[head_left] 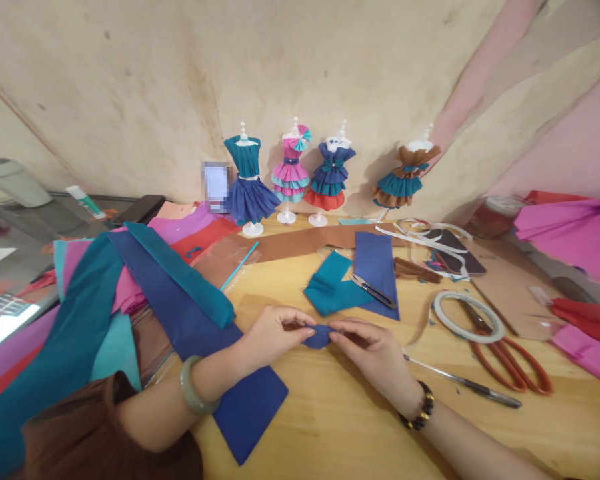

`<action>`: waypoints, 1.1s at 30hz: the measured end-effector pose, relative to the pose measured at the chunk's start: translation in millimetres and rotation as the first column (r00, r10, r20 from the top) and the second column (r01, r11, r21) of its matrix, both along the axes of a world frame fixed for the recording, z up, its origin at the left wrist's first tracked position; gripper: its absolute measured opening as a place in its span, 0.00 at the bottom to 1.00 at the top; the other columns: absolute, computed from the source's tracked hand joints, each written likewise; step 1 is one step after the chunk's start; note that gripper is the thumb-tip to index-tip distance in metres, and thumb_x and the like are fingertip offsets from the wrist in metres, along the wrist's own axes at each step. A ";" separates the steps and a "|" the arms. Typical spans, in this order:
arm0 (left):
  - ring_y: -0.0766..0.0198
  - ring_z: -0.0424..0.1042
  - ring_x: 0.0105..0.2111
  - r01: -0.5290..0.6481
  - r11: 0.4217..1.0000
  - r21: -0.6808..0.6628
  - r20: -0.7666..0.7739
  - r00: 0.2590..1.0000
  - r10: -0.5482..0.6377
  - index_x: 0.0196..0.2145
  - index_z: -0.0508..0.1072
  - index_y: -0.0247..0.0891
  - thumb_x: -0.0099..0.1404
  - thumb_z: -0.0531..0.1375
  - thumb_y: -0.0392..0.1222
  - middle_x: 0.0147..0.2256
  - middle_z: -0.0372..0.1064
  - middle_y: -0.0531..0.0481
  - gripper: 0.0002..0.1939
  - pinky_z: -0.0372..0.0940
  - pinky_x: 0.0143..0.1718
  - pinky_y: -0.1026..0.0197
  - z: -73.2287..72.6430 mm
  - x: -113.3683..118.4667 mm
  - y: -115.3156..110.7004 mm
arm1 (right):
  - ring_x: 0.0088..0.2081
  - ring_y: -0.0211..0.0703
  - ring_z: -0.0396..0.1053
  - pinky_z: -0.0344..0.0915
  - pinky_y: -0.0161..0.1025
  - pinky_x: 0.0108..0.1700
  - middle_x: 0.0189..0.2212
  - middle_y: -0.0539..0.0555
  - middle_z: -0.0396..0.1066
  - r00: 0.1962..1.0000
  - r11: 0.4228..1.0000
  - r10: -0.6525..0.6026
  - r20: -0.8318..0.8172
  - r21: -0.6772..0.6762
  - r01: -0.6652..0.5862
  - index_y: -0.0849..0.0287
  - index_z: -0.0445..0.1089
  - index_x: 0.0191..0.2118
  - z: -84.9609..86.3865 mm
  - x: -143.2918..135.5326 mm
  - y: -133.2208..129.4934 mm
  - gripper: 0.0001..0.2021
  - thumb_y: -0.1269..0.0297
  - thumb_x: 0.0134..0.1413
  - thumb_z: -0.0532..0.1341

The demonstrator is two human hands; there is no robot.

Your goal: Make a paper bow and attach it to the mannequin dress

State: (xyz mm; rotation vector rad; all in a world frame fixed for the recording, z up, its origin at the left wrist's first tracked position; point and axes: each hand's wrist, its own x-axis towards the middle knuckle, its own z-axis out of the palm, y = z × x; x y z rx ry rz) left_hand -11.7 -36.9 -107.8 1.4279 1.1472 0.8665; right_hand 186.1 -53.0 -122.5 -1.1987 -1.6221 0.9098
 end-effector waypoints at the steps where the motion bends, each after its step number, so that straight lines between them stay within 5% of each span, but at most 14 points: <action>1: 0.62 0.77 0.33 0.006 1.000 0.019 -0.018 1.000 -0.005 0.32 0.79 0.34 0.53 0.63 0.36 0.33 0.79 0.47 0.08 0.70 0.36 0.64 -0.1 -0.6 0.0 | 0.34 0.45 0.76 0.74 0.40 0.39 0.33 0.55 0.79 1.000 1.000 0.002 0.006 0.001 -0.002 0.56 0.79 0.33 -0.3 0.0 -0.2 0.06 0.64 0.48 0.65; 33: 0.62 0.74 0.30 0.019 0.997 0.078 -0.178 0.984 -0.005 0.26 0.79 0.37 0.56 0.63 0.40 0.28 0.77 0.50 0.06 0.67 0.32 0.65 0.1 -3.3 2.7 | 0.35 0.46 0.75 0.72 0.40 0.40 0.32 0.54 0.78 0.998 0.999 0.033 0.058 -0.009 -0.033 0.56 0.77 0.30 3.9 -1.4 1.0 0.07 0.61 0.52 0.62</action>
